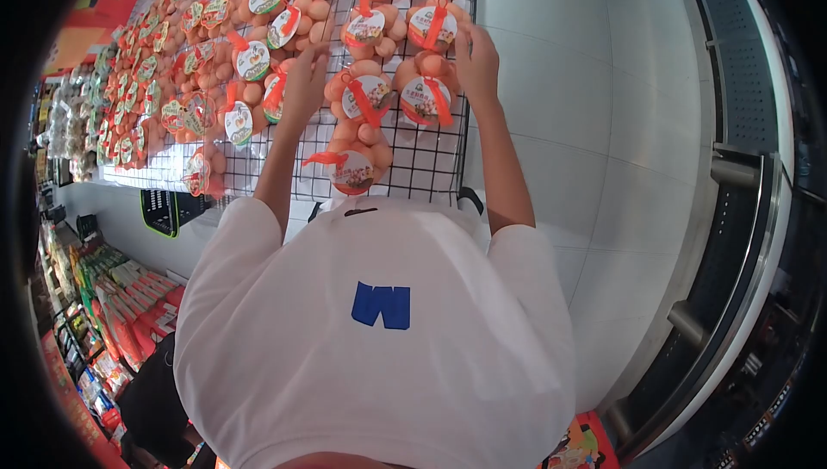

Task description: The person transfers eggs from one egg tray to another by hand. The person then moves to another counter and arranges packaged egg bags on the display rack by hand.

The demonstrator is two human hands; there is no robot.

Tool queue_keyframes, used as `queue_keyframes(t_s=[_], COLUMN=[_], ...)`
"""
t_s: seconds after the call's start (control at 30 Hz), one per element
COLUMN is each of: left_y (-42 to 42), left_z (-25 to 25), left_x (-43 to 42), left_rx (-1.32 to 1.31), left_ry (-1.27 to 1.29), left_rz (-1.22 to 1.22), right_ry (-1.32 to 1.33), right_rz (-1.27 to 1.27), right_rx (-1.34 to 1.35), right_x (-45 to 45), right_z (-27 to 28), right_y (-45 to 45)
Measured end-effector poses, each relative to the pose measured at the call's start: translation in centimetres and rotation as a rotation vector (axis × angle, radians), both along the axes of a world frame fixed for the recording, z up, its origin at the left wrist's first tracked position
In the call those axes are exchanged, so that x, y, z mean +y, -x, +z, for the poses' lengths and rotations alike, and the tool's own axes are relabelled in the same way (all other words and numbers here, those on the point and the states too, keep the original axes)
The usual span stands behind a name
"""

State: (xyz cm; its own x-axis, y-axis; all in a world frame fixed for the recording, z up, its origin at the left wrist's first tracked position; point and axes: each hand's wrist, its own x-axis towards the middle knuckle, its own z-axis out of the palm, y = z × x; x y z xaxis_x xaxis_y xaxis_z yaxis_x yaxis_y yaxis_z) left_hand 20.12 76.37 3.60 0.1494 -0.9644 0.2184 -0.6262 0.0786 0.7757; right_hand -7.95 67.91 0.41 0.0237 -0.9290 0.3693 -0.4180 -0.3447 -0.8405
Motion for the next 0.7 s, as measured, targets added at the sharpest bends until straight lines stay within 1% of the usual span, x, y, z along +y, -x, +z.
queue_keyframes(t_s=[0.03,0.1,0.13,0.2,0.23,0.3,0.33,0.4,0.53,0.6,0.63,0.7], left_y=[0.0,0.1,0.7,2.0,2.1,2.3,2.5,3.1,3.9,4.2,4.4,4.5], left_z=[-0.3,-1.0,-0.6,0.4,0.2,-0.5,-0.6,-0.7,-0.6,-0.7,-1.1,-2.2], left_x=[1.6,4.2,5.3,6.5,6.6,6.7,6.6,6.0,4.7,4.3,4.2,4.1], left_rx=[-0.002,-0.106,-0.105,0.038,0.038,-0.107,-0.106,-0.269,-0.355,-0.46,-0.461,-0.622], left_ry=[-0.013,-0.048,-0.055,-0.145,-0.148,-0.117,-0.116,-0.061,-0.098,-0.155,-0.154,-0.053], left_rz=[-0.003,-0.004,-0.007,0.033,0.035,0.004,0.004,0.063,0.102,0.105,0.106,0.113], right_ry=[-0.013,-0.168,-0.175,-0.112,-0.115,-0.017,-0.017,-0.042,0.004,0.097,0.099,0.092], right_rz=[-0.003,0.139,0.137,0.12,0.123,0.078,0.078,0.087,0.093,0.099,0.099,0.051], right_rx=[-0.002,-0.074,-0.074,-0.124,-0.125,0.031,0.032,0.068,0.062,0.096,0.095,0.003], right_x=[1.9,5.5,6.9,9.1,9.8,10.8,10.9,10.6,8.7,8.1,8.1,8.0], right_z=[-0.2,-0.4,-0.8,-1.4,-1.2,-1.1,-1.1,-1.3,-2.4,-2.7,-2.6,-2.5], right_y=[0.1,0.1,0.0,-0.5,-0.7,-0.9,-1.0,-1.0,-1.3,-1.7,-1.9,-2.2])
